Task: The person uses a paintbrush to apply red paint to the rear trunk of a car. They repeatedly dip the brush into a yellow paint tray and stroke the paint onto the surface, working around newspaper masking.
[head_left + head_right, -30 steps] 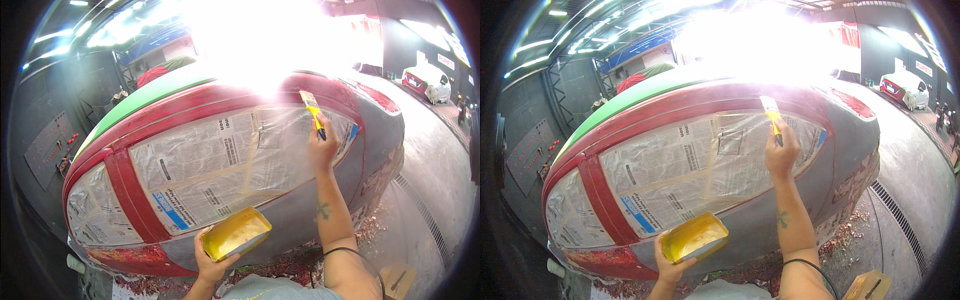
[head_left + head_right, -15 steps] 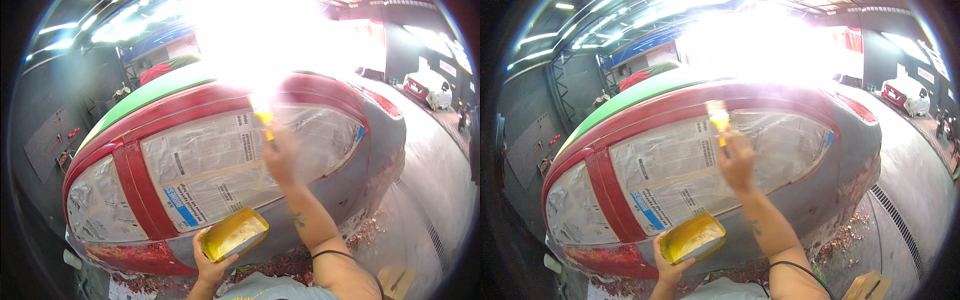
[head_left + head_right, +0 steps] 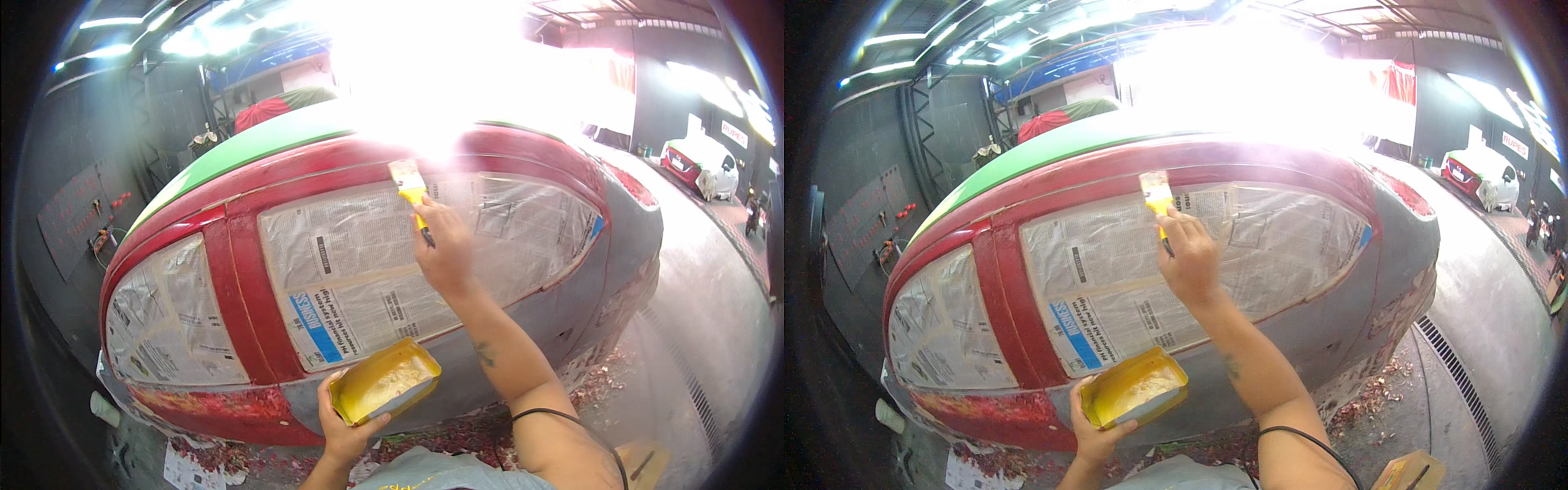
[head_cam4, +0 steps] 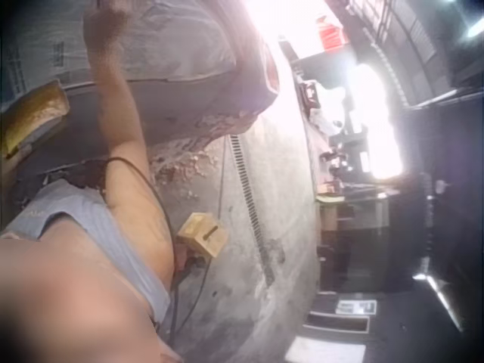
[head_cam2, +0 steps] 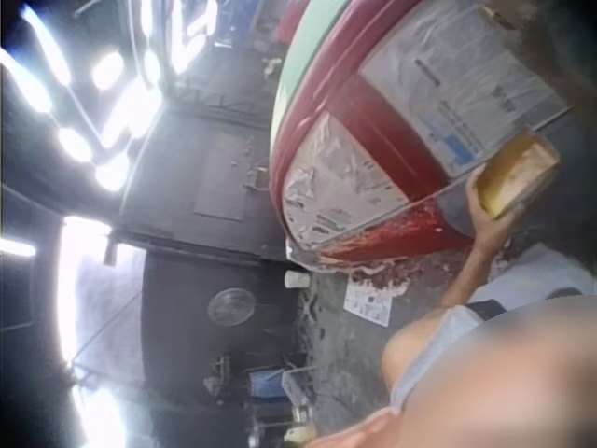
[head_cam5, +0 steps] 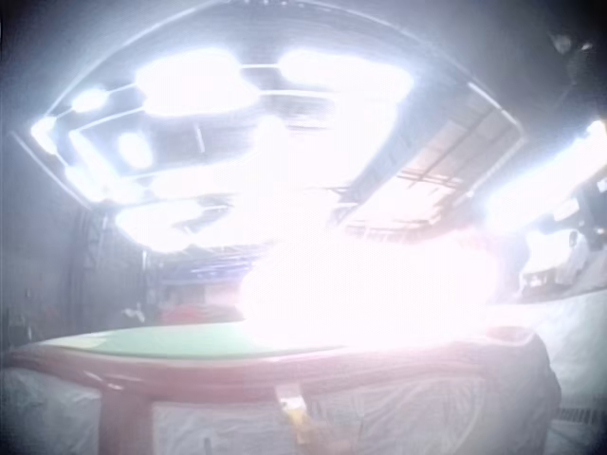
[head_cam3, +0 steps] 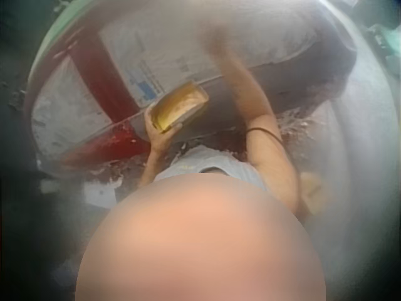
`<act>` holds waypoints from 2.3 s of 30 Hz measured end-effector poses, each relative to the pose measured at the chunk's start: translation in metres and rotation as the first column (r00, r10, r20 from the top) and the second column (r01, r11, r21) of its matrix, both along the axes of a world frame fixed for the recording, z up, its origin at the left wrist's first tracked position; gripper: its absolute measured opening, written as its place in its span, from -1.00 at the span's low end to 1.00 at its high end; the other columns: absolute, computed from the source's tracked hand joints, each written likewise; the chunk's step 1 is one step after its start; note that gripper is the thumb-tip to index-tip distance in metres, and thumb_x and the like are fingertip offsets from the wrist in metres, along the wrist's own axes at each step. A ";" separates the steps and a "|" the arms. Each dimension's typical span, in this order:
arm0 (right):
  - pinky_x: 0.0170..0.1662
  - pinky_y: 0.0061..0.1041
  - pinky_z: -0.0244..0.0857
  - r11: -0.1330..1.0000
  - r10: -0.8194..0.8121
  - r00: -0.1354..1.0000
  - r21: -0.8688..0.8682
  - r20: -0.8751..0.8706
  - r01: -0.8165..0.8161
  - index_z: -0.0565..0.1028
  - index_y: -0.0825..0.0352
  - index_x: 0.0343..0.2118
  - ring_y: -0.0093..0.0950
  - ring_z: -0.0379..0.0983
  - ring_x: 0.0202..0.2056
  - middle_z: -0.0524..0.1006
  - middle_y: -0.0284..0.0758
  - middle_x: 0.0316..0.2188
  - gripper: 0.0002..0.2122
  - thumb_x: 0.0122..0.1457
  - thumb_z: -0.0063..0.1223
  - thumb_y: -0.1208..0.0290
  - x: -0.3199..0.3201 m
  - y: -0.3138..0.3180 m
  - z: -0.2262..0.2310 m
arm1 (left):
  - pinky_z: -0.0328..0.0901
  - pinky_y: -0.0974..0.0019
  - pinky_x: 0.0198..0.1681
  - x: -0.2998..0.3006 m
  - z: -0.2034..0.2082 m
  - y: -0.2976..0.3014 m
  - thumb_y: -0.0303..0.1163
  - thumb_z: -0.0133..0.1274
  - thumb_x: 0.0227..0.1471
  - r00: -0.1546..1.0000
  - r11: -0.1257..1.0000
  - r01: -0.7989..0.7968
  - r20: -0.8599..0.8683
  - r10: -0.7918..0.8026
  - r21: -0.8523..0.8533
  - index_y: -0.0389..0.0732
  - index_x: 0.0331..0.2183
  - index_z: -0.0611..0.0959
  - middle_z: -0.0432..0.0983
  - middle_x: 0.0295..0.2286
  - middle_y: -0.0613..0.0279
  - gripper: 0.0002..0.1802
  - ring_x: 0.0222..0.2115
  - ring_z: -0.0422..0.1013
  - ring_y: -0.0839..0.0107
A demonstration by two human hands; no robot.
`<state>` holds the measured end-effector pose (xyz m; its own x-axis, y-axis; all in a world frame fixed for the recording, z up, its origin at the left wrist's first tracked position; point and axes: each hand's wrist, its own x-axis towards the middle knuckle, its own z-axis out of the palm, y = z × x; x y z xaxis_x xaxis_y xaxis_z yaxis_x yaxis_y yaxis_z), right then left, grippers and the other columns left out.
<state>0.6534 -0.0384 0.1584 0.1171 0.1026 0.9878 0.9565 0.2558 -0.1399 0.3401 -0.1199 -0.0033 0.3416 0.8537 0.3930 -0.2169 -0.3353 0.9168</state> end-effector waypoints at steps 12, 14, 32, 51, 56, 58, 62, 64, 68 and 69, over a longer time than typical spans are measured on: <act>0.07 -0.31 0.56 0.991 -0.087 0.936 0.065 -0.341 0.116 0.65 0.29 0.02 -0.18 0.74 0.02 0.75 -0.05 0.00 -0.76 0.31 0.31 0.60 0.065 -0.033 -0.005 | 0.35 0.06 0.34 -0.033 -0.006 0.008 -0.58 0.63 -0.27 0.999 1.000 -0.007 0.034 0.008 -0.020 -0.23 0.33 0.27 0.44 0.18 0.06 0.20 0.23 0.44 0.22; 0.06 -0.31 0.55 0.999 -0.030 0.936 0.005 -0.350 0.033 0.65 0.30 0.02 -0.19 0.74 0.02 0.75 -0.06 0.00 -0.76 0.31 0.31 0.59 0.048 -0.027 -0.001 | 0.35 0.06 0.34 -0.034 -0.006 0.009 -0.57 0.64 -0.28 1.000 1.000 -0.008 0.021 0.008 -0.001 -0.24 0.33 0.27 0.44 0.17 0.06 0.20 0.22 0.44 0.22; -0.02 -0.27 0.62 0.994 -0.064 0.941 0.064 -0.332 0.090 0.68 0.33 -0.04 -0.24 0.74 -0.07 0.75 -0.13 -0.03 -0.81 0.31 0.32 0.58 0.050 -0.029 -0.024 | 0.35 0.03 0.34 -0.031 -0.008 0.018 -0.58 0.63 -0.27 1.000 1.000 0.023 -0.011 -0.022 0.020 -0.22 0.33 0.27 0.43 0.18 0.06 0.20 0.23 0.43 0.20; 0.06 -0.26 0.59 0.993 0.024 0.986 0.120 -0.163 -0.004 0.67 0.39 -0.06 -0.21 0.71 0.03 0.75 -0.07 -0.04 -0.80 0.27 0.35 0.61 0.023 -0.009 -0.040 | 0.35 0.04 0.34 -0.026 -0.005 0.024 -0.53 0.66 -0.29 0.999 0.999 -0.020 -0.026 0.021 0.047 -0.23 0.33 0.28 0.43 0.16 0.07 0.22 0.22 0.43 0.21; 0.07 -0.26 0.56 0.981 -0.058 0.940 0.157 -0.335 0.116 0.66 0.38 -0.04 -0.23 0.71 0.02 0.74 -0.09 -0.05 -0.80 0.29 0.33 0.60 0.059 -0.020 -0.028 | 0.35 0.03 0.35 -0.029 0.001 0.024 -0.54 0.65 -0.28 1.000 0.997 -0.024 -0.004 0.024 0.068 -0.23 0.32 0.28 0.44 0.17 0.06 0.21 0.24 0.43 0.20; 0.14 -0.30 0.53 0.985 -0.062 0.828 0.101 -0.557 0.142 0.66 0.33 0.01 -0.27 0.69 0.07 0.73 -0.13 0.00 -0.78 0.33 0.32 0.59 0.070 -0.024 -0.022 | 0.35 0.03 0.35 -0.030 0.003 0.022 -0.56 0.64 -0.28 1.000 0.998 -0.020 0.008 0.020 0.056 -0.23 0.32 0.28 0.44 0.18 0.05 0.20 0.24 0.44 0.20; 0.10 -0.23 0.56 0.992 -0.101 0.964 0.053 -0.245 0.117 0.66 0.36 0.02 -0.23 0.71 0.02 0.75 -0.13 -0.06 -0.78 0.33 0.32 0.55 0.047 -0.015 -0.011 | 0.36 0.04 0.35 -0.031 0.005 0.021 -0.59 0.63 -0.27 1.000 0.998 -0.009 -0.008 0.009 0.056 -0.24 0.33 0.27 0.44 0.19 0.04 0.20 0.24 0.44 0.19; 0.07 -0.21 0.56 0.998 -0.022 0.983 0.051 -0.181 0.031 0.66 0.34 0.02 -0.23 0.72 0.00 0.75 -0.12 -0.07 -0.77 0.33 0.32 0.54 0.025 -0.009 -0.008 | 0.36 0.03 0.35 -0.030 0.006 0.022 -0.59 0.63 -0.28 1.000 0.998 -0.011 -0.024 0.012 0.059 -0.24 0.33 0.27 0.44 0.19 0.04 0.21 0.24 0.44 0.20; 0.02 -0.22 0.55 1.000 -0.021 0.980 0.013 -0.197 0.024 0.67 0.35 -0.08 -0.24 0.72 -0.08 0.75 -0.12 -0.14 -0.84 0.30 0.33 0.54 0.028 -0.020 0.006 | 0.36 0.03 0.34 -0.029 0.007 0.023 -0.58 0.64 -0.27 1.000 0.999 -0.002 0.003 0.002 0.055 -0.24 0.33 0.26 0.45 0.18 0.04 0.21 0.24 0.44 0.20; 0.02 -0.23 0.55 0.999 -0.041 0.955 -0.024 -0.294 0.035 0.67 0.35 -0.08 -0.24 0.72 -0.08 0.75 -0.12 -0.15 -0.83 0.30 0.33 0.53 0.038 -0.028 0.009 | 0.36 0.03 0.34 -0.029 0.007 0.022 -0.58 0.64 -0.27 1.000 0.998 -0.011 -0.006 0.011 0.058 -0.24 0.33 0.26 0.44 0.18 0.04 0.21 0.24 0.44 0.20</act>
